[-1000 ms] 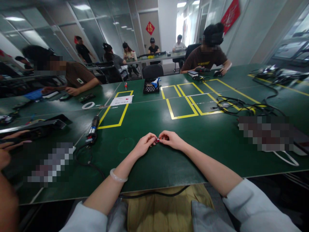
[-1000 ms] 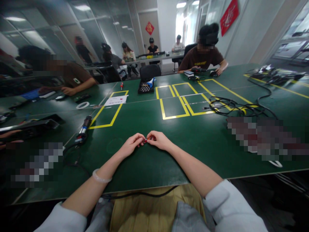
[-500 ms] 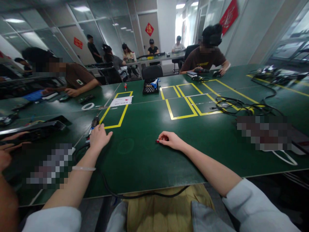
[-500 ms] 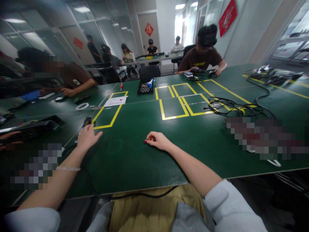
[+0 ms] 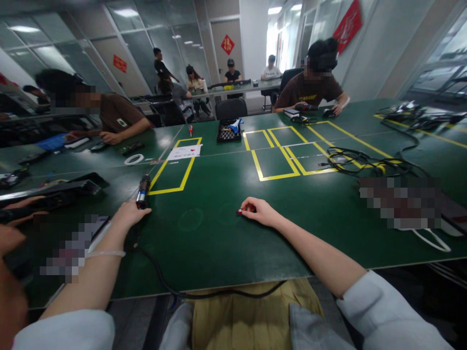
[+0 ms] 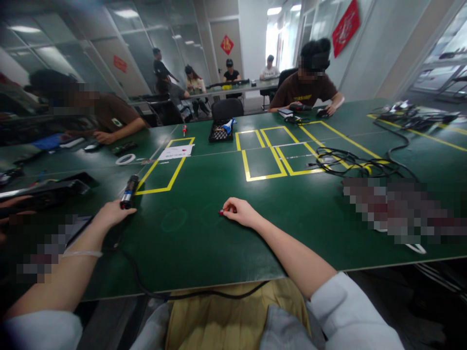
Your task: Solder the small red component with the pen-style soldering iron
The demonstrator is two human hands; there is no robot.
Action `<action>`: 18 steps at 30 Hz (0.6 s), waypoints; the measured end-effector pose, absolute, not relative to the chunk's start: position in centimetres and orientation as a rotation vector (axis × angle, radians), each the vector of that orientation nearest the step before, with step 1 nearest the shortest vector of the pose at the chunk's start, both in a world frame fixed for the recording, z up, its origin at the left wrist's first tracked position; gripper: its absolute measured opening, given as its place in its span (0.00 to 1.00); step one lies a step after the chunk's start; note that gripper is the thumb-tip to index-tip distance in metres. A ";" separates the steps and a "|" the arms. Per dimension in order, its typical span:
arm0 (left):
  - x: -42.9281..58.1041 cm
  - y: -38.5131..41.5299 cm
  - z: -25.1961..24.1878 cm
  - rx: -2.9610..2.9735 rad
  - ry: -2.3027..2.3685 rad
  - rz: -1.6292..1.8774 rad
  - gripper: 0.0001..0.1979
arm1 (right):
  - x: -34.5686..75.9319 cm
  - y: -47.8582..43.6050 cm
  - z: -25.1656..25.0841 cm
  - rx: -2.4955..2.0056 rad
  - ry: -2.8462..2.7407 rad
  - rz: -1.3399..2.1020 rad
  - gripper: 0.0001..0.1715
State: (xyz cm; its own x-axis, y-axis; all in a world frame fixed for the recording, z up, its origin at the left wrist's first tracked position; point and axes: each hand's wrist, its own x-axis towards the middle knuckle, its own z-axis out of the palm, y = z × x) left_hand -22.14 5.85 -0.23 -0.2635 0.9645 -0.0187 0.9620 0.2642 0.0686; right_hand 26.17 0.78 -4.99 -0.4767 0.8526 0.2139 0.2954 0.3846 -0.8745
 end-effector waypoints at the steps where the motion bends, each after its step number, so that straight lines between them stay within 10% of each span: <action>1: -21.7 5.8 -0.2 1.815 2.497 0.003 0.27 | 26.1 0.8 -5.0 -0.988 -1.969 1.046 0.10; 18: -4.2 1.4 -0.9 2.197 2.397 0.050 0.28 | 25.8 0.8 -5.2 -0.974 -1.936 1.050 0.08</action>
State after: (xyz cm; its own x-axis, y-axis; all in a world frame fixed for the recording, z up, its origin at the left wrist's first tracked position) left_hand -4.24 1.36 -0.94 -0.0840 0.9913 0.1016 0.9946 0.0896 -0.0516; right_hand 25.81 0.81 -5.16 -0.4576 0.8588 0.2304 0.2748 0.3831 -0.8819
